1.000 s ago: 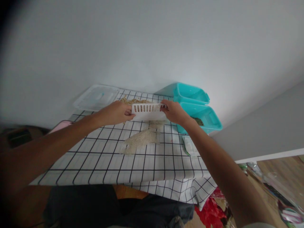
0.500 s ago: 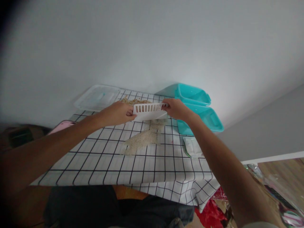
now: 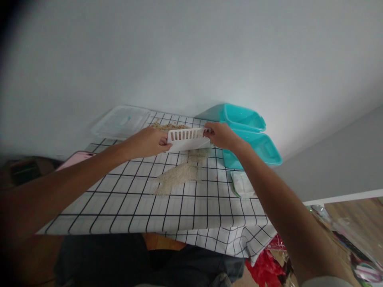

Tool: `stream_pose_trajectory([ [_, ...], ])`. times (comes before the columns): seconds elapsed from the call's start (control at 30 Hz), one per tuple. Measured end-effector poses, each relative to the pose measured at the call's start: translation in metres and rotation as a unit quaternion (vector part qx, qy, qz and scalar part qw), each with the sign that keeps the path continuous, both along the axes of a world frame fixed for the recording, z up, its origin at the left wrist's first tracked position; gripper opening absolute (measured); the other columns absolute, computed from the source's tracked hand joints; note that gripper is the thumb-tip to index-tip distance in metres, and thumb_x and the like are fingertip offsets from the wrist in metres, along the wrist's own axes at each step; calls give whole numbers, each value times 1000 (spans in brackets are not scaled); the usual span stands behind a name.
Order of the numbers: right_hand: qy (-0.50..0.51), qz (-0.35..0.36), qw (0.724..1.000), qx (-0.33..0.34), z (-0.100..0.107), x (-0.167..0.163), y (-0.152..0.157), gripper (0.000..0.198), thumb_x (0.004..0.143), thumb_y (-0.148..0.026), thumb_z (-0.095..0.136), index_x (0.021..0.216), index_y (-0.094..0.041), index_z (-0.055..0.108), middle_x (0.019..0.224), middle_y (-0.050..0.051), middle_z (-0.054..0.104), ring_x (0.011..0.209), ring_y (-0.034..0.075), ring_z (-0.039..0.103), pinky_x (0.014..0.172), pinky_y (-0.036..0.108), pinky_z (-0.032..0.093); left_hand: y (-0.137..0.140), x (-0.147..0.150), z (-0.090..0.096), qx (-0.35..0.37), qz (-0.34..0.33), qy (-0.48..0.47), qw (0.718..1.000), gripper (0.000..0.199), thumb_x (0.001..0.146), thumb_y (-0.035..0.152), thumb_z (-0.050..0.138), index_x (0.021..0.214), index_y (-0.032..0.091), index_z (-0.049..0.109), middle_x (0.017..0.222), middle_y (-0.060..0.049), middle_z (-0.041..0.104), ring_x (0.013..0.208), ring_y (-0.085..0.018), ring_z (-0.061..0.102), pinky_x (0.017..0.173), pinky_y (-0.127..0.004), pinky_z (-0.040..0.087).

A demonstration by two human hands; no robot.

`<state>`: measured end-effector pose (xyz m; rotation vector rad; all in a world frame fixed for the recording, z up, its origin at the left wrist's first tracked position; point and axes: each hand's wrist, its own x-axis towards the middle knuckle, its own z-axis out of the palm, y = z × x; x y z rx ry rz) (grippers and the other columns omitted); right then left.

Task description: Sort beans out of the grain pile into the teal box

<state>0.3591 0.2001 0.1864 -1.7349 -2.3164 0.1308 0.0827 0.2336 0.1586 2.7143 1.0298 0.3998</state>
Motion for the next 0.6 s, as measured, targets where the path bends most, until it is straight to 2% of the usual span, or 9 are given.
stream_pose_trajectory([
  [0.1, -2, -7, 1000, -5, 1, -1, -1, 19, 90, -25, 54, 99, -17, 69, 79, 6, 71, 67, 16, 61, 61, 27, 40, 0, 0, 0, -4, -1, -10, 1000, 18, 82, 28, 59, 89, 22, 75, 80, -1, 78, 71, -17, 69, 63, -26, 42],
  [0.33, -19, -3, 1000, -5, 1, 0, -11, 20, 91, -23, 52, 99, -16, 68, 80, 6, 70, 66, 15, 59, 58, 25, 35, -1, 1, 0, 28, -6, 17, 999, 22, 84, 29, 55, 86, 19, 74, 74, -2, 77, 69, -17, 69, 59, -25, 41],
  [0.6, -45, 0, 999, -3, 2, -4, -28, 20, 93, -27, 51, 97, -17, 67, 80, 5, 70, 68, 15, 58, 61, 25, 32, 1, -2, 2, 13, -27, 24, 999, 20, 84, 29, 56, 83, 19, 73, 71, -1, 76, 64, -15, 68, 58, -24, 39],
])
